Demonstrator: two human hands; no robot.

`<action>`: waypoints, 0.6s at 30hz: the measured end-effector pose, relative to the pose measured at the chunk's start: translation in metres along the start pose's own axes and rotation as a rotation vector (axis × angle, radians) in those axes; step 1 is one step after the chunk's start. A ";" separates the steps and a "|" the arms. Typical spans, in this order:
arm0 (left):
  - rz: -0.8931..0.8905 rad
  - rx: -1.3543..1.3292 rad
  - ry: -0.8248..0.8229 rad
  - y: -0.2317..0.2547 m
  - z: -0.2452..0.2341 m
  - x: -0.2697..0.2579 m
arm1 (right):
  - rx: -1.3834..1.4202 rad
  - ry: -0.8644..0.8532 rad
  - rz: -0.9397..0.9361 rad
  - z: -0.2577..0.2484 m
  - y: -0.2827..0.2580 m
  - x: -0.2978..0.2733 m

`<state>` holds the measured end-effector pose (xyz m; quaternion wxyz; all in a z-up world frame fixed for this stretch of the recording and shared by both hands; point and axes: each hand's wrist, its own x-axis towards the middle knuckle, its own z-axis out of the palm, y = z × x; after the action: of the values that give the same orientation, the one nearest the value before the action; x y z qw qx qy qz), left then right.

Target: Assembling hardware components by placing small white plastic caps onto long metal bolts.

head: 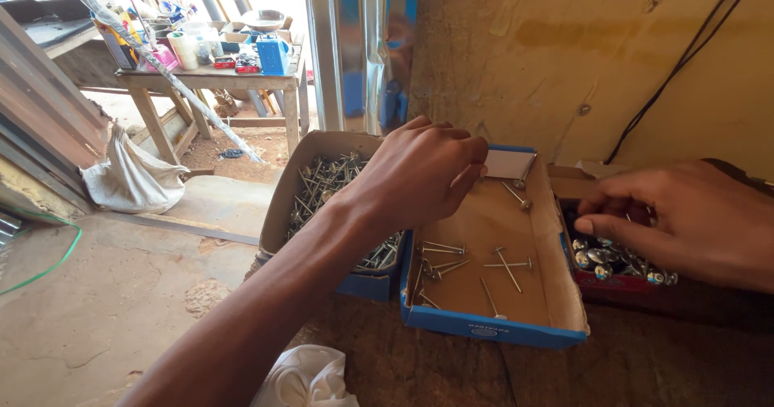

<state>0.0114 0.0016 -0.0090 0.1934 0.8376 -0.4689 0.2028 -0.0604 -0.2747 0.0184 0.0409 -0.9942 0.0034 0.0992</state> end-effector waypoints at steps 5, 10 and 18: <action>0.025 -0.005 0.003 -0.002 0.003 0.001 | -0.082 0.159 0.009 -0.001 -0.013 -0.005; 0.071 -0.010 -0.017 0.002 -0.001 0.004 | -0.041 0.350 -0.099 -0.007 -0.005 -0.009; -0.014 0.039 -0.124 0.011 0.000 0.012 | 0.130 0.523 -0.230 -0.014 0.008 -0.022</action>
<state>0.0079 -0.0118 -0.0018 0.1490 0.8556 -0.4699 0.1580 -0.0797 -0.2840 0.0357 0.1132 -0.9752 -0.0928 -0.1663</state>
